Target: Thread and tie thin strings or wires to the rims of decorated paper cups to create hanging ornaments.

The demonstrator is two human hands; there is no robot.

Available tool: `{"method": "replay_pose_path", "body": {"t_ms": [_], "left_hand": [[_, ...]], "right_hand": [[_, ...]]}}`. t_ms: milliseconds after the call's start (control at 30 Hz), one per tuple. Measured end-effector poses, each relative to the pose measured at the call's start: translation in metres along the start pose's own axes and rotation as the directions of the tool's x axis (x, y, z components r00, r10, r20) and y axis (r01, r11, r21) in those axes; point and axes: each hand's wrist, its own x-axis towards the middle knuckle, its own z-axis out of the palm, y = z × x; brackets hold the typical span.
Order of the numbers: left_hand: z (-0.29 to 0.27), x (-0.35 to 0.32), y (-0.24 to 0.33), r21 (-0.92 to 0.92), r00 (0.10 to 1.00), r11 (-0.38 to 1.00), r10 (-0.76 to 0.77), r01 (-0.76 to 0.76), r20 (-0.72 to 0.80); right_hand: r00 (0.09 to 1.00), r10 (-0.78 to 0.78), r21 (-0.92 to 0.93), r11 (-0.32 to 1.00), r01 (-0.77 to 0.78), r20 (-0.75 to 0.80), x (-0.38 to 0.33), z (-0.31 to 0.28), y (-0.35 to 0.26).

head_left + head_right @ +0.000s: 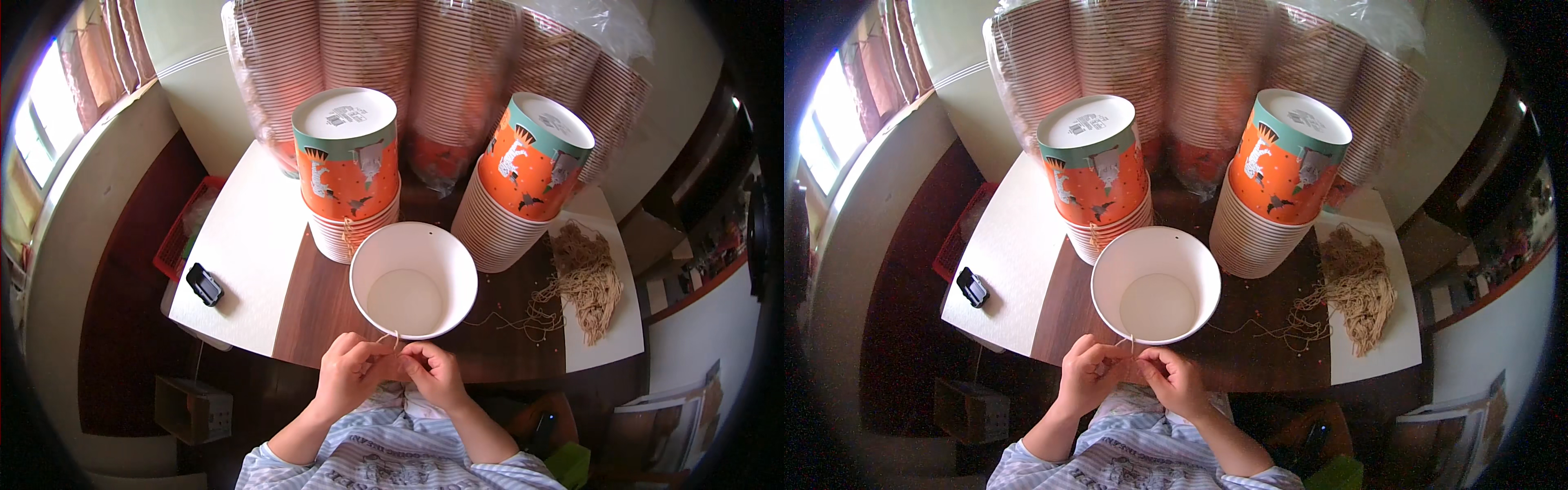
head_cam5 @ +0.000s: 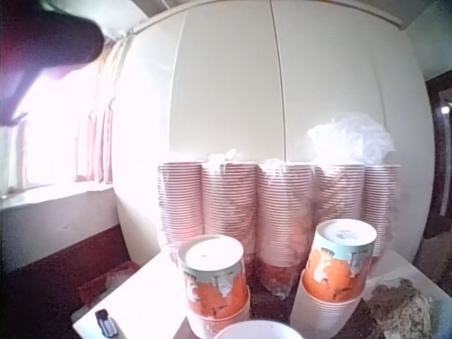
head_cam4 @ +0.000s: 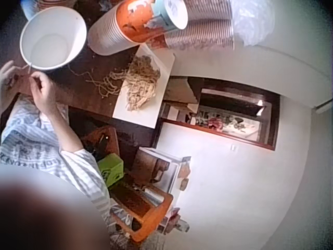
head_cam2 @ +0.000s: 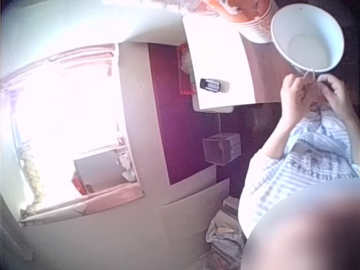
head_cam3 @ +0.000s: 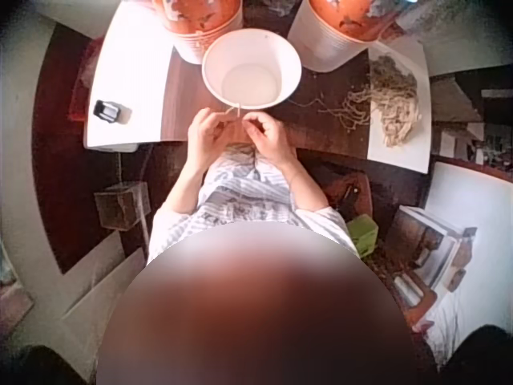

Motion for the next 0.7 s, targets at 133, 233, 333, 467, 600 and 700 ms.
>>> {"method": "replay_pose_path", "body": {"t_ms": [133,233,333,467,600,700], "left_hand": [[-0.0003,-0.0003,-0.0042,0.028,1.000,1.000,0.005,-0.005,0.011],[-0.0002,0.0007,-0.0040,0.051,0.999,0.998,0.041,-0.042,0.014],[0.0000,0.0012,-0.0024,0.088,0.998,0.994,0.064,-0.065,0.013],[0.0023,-0.0005,-0.0028,0.158,0.994,0.982,0.108,-0.107,-0.002],[0.0039,-0.0012,-0.0013,0.186,0.993,0.976,0.116,-0.113,-0.009],[0.0064,-0.0030,-0.0015,0.192,0.991,0.974,0.129,-0.119,-0.038]], "right_hand": [[0.997,0.060,0.052,0.997,-0.063,0.045,-0.0007,-0.0013,-0.0016],[0.992,0.091,0.067,0.993,-0.096,0.084,-0.0019,-0.0021,-0.0010],[0.990,0.098,0.103,0.989,-0.109,0.101,-0.0023,-0.0019,-0.0033],[0.977,0.092,0.142,0.983,-0.120,0.193,-0.0008,-0.0026,-0.0073],[0.964,0.123,0.197,0.965,-0.172,0.236,-0.0010,-0.0040,-0.0085],[0.965,0.110,0.183,0.971,-0.156,0.239,-0.0014,-0.0050,-0.0098]]}}
